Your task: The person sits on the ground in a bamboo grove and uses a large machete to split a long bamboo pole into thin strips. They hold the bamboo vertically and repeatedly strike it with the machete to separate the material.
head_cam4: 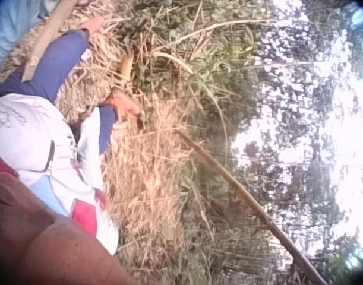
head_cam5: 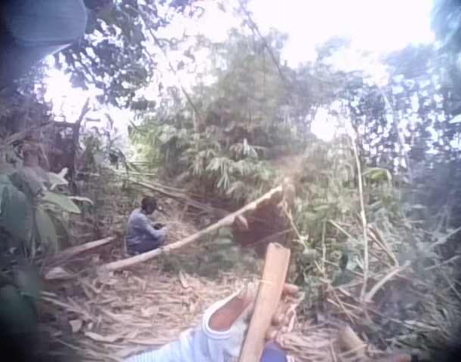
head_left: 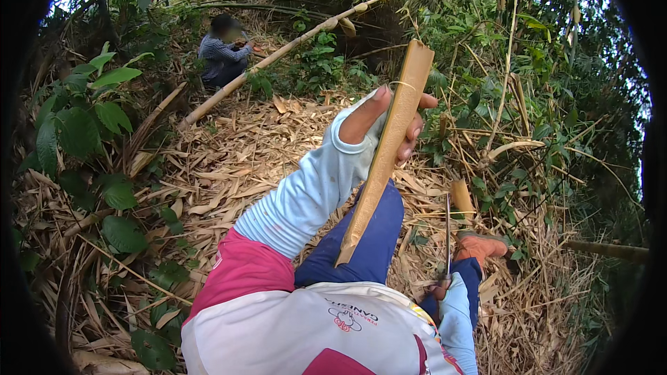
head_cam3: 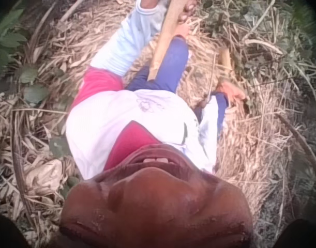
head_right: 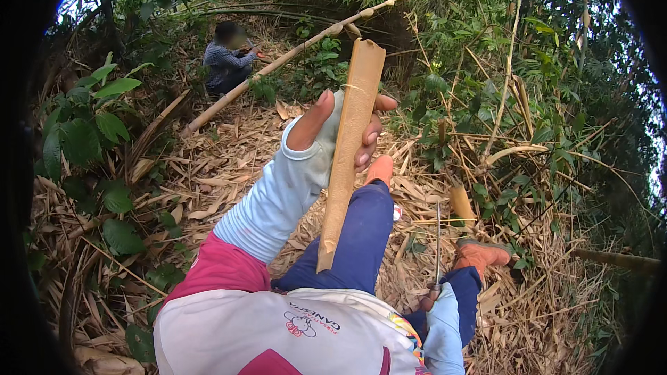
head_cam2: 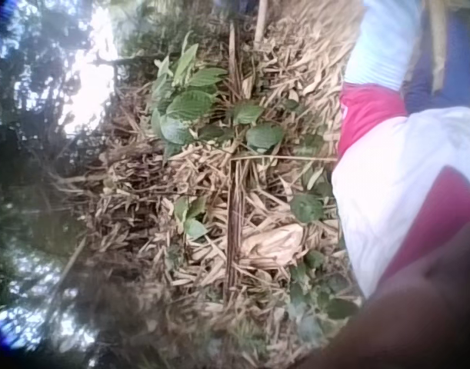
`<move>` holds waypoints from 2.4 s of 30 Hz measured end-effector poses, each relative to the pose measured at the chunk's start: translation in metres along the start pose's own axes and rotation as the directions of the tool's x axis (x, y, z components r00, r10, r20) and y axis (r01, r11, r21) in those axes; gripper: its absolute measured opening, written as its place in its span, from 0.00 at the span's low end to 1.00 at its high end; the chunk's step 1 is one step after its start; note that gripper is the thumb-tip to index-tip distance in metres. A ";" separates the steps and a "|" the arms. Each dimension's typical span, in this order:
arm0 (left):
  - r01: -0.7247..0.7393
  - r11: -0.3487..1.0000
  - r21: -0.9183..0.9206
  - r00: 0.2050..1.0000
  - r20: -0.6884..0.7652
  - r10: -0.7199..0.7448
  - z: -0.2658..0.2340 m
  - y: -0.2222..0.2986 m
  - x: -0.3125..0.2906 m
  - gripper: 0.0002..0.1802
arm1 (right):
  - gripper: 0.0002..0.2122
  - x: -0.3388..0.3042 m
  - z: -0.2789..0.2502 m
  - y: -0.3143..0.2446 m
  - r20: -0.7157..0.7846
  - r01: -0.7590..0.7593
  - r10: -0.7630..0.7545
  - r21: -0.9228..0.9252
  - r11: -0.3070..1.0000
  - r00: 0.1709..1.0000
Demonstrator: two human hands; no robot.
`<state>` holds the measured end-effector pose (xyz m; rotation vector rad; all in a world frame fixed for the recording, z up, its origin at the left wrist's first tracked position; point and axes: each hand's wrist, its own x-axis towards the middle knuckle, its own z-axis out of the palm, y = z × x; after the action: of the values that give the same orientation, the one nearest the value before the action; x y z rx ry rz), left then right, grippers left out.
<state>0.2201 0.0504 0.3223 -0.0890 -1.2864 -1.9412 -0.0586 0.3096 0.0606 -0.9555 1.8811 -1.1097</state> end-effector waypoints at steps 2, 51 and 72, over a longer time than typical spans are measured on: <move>0.016 1.000 -0.027 0.999 -0.032 -0.017 0.003 -0.004 -0.002 0.39 | 0.21 -0.006 -0.018 -0.035 -0.026 0.044 -0.040 0.142 0.989 0.999; -0.071 0.990 0.122 0.997 0.018 0.069 0.016 -0.029 -0.016 0.45 | 0.23 -0.036 -0.049 -0.222 -0.061 0.565 -0.792 -0.667 0.485 0.608; -0.001 0.778 0.628 1.000 0.022 -0.016 0.045 -0.030 -0.024 0.64 | 0.22 -0.013 -0.031 -0.304 0.198 0.552 -0.916 -0.833 0.030 0.350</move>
<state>0.2021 0.1050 0.3108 0.2308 -1.8910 -1.4184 -0.0111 0.2263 0.3511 -2.8297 2.2444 -0.9437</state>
